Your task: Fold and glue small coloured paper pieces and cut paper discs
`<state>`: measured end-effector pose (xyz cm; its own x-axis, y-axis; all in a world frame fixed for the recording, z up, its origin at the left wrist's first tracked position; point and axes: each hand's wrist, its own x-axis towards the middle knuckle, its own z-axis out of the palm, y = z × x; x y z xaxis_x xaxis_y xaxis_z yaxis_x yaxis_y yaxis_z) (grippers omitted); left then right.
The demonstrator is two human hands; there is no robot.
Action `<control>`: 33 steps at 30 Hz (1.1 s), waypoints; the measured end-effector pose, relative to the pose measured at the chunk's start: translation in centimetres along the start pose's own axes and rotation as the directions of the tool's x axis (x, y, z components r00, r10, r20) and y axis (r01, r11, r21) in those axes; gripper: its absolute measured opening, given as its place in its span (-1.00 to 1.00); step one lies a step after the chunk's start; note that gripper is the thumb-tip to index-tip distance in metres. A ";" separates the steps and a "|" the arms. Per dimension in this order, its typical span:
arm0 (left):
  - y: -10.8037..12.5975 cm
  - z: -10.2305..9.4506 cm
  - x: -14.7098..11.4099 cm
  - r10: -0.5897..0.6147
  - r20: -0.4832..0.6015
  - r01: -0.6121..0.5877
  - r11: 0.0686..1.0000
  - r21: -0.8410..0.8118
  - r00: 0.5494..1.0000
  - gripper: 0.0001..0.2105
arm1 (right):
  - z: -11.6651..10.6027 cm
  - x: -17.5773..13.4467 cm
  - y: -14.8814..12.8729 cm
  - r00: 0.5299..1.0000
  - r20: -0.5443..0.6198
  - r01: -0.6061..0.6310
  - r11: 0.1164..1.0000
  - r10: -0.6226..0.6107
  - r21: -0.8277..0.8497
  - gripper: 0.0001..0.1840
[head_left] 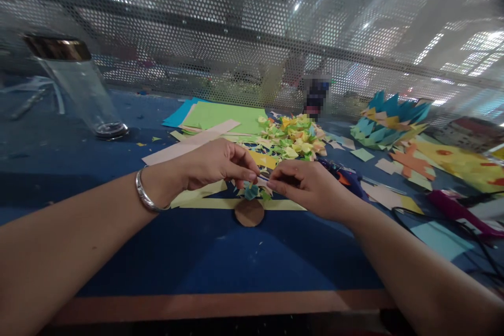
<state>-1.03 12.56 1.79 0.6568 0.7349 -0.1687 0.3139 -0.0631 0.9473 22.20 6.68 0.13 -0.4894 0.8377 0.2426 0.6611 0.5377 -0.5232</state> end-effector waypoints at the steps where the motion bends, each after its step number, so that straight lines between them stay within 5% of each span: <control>1: 0.0 0.0 0.1 0.013 -0.005 -0.013 1.000 -0.009 1.000 -0.86 | 0.0 0.0 0.0 1.000 0.000 -0.003 1.000 0.003 0.009 -0.73; 14: 0.2 -0.6 -0.2 0.133 0.080 -0.143 0.981 0.133 0.988 -0.70 | 0.2 0.2 0.6 0.997 -0.020 0.074 0.997 -0.074 0.010 -0.82; 22: -0.1 -0.2 0.0 0.199 0.039 -0.203 0.968 0.149 0.979 -0.78 | 0.1 0.1 0.1 0.995 -0.027 0.098 0.995 -0.097 0.010 -0.82; 33: -0.4 -0.1 0.1 0.125 -0.028 -0.122 0.986 0.112 0.992 -0.82 | 0.2 0.1 0.4 0.998 -0.005 0.055 0.998 -0.055 -0.021 -0.82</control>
<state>-1.19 12.75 1.38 0.6714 0.7400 -0.0409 0.3064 -0.2270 0.9244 22.27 6.98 -0.20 -0.5225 0.8070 0.2752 0.6446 0.5851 -0.4920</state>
